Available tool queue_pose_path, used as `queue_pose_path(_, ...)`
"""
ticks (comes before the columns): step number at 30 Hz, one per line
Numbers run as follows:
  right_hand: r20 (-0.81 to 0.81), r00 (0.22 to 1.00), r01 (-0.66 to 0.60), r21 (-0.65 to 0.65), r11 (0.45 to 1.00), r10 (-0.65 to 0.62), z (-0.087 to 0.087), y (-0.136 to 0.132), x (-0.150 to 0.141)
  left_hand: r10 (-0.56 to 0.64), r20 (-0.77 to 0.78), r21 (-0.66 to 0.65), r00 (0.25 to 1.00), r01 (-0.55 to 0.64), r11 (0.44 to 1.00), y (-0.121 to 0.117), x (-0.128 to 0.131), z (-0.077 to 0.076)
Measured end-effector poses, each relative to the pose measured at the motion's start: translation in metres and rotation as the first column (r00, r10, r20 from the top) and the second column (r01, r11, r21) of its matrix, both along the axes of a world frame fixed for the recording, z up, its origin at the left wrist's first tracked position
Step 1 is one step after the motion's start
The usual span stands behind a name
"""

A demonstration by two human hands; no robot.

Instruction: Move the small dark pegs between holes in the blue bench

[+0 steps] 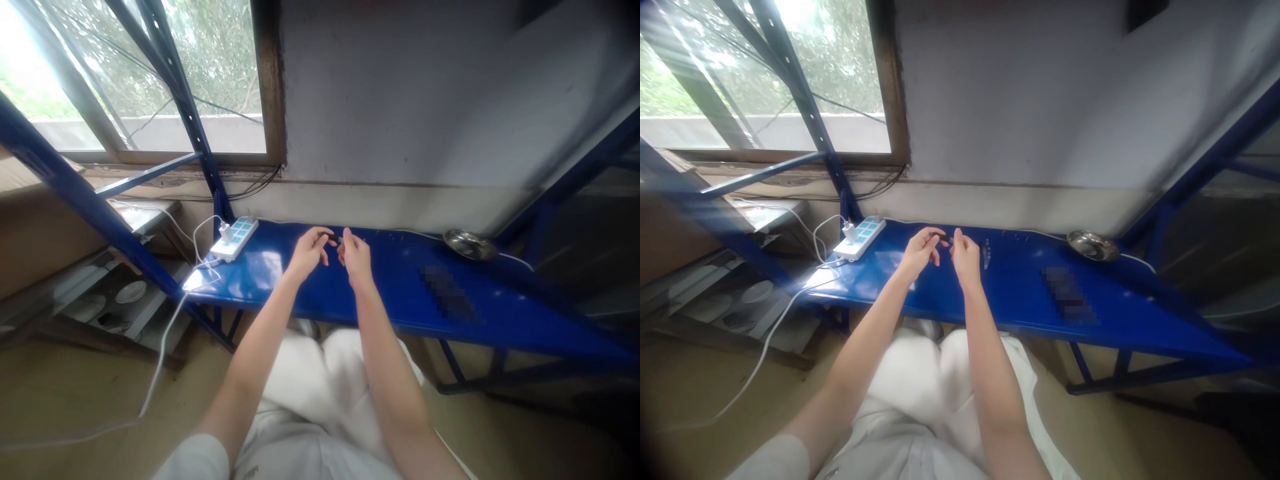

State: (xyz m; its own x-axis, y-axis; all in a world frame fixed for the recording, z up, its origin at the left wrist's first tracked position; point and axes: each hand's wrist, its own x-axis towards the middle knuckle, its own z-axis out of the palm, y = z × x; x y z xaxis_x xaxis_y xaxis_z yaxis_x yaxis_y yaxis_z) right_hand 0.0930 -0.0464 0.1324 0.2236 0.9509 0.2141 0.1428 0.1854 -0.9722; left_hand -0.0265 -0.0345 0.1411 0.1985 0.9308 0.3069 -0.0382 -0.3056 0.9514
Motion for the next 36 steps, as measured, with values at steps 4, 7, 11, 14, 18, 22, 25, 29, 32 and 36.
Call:
queue_pose_path(4, -0.059, 0.998, -0.006, -0.014, 1.000, 0.005, 0.002, -0.006, -0.005, 0.028, 0.016, -0.032, 0.999, -0.028, 0.999, -0.008, -0.006, -0.002)
queue_pose_path(7, -0.071, 0.995, -0.062, 0.017, 0.998, 0.063, 0.000, -0.007, -0.005, 0.058, 0.040, -0.053, 0.997, -0.056, 0.997, -0.011, -0.008, -0.003)
queue_pose_path(11, -0.066, 0.991, -0.114, 0.081, 0.990, 0.119, -0.005, -0.005, 0.000, 0.098, 0.070, -0.085, 0.993, -0.092, 0.992, -0.012, -0.008, -0.004)
queue_pose_path(14, -0.033, 0.992, -0.118, 0.114, 0.986, 0.123, -0.008, -0.005, 0.006, 0.106, 0.095, -0.102, 0.990, -0.096, 0.990, -0.012, -0.006, -0.006)
queue_pose_path(18, 0.013, 0.991, -0.131, 0.148, 0.980, 0.131, -0.009, -0.006, 0.012, 0.052, 0.118, -0.099, 0.992, -0.040, 0.994, -0.013, -0.005, -0.007)
queue_pose_path(22, 0.065, 0.990, -0.137, 0.167, 0.976, 0.127, -0.007, -0.006, 0.015, 0.034, 0.118, -0.097, 0.992, -0.023, 0.995, -0.012, -0.005, -0.007)
queue_pose_path(25, 0.169, 0.979, -0.147, 0.177, 0.973, 0.117, -0.006, -0.006, 0.018, 0.035, 0.107, -0.096, 0.994, -0.025, 0.995, -0.010, -0.003, -0.006)
queue_pose_path(29, 0.378, 0.925, -0.131, 0.233, 0.964, 0.035, -0.006, -0.004, 0.026, 0.069, 0.113, -0.089, 0.991, -0.059, 0.994, -0.007, 0.001, -0.003)
queue_pose_path(32, 0.490, 0.869, -0.084, 0.274, 0.958, -0.064, -0.004, 0.000, 0.036, 0.156, 0.110, -0.079, 0.982, -0.148, 0.986, 0.002, 0.006, 0.001)
queue_pose_path(36, 0.497, 0.846, 0.093, 0.218, 0.971, -0.193, 0.000, 0.005, 0.050, 0.243, 0.053, -0.044, 0.969, -0.241, 0.970, 0.024, 0.016, 0.003)
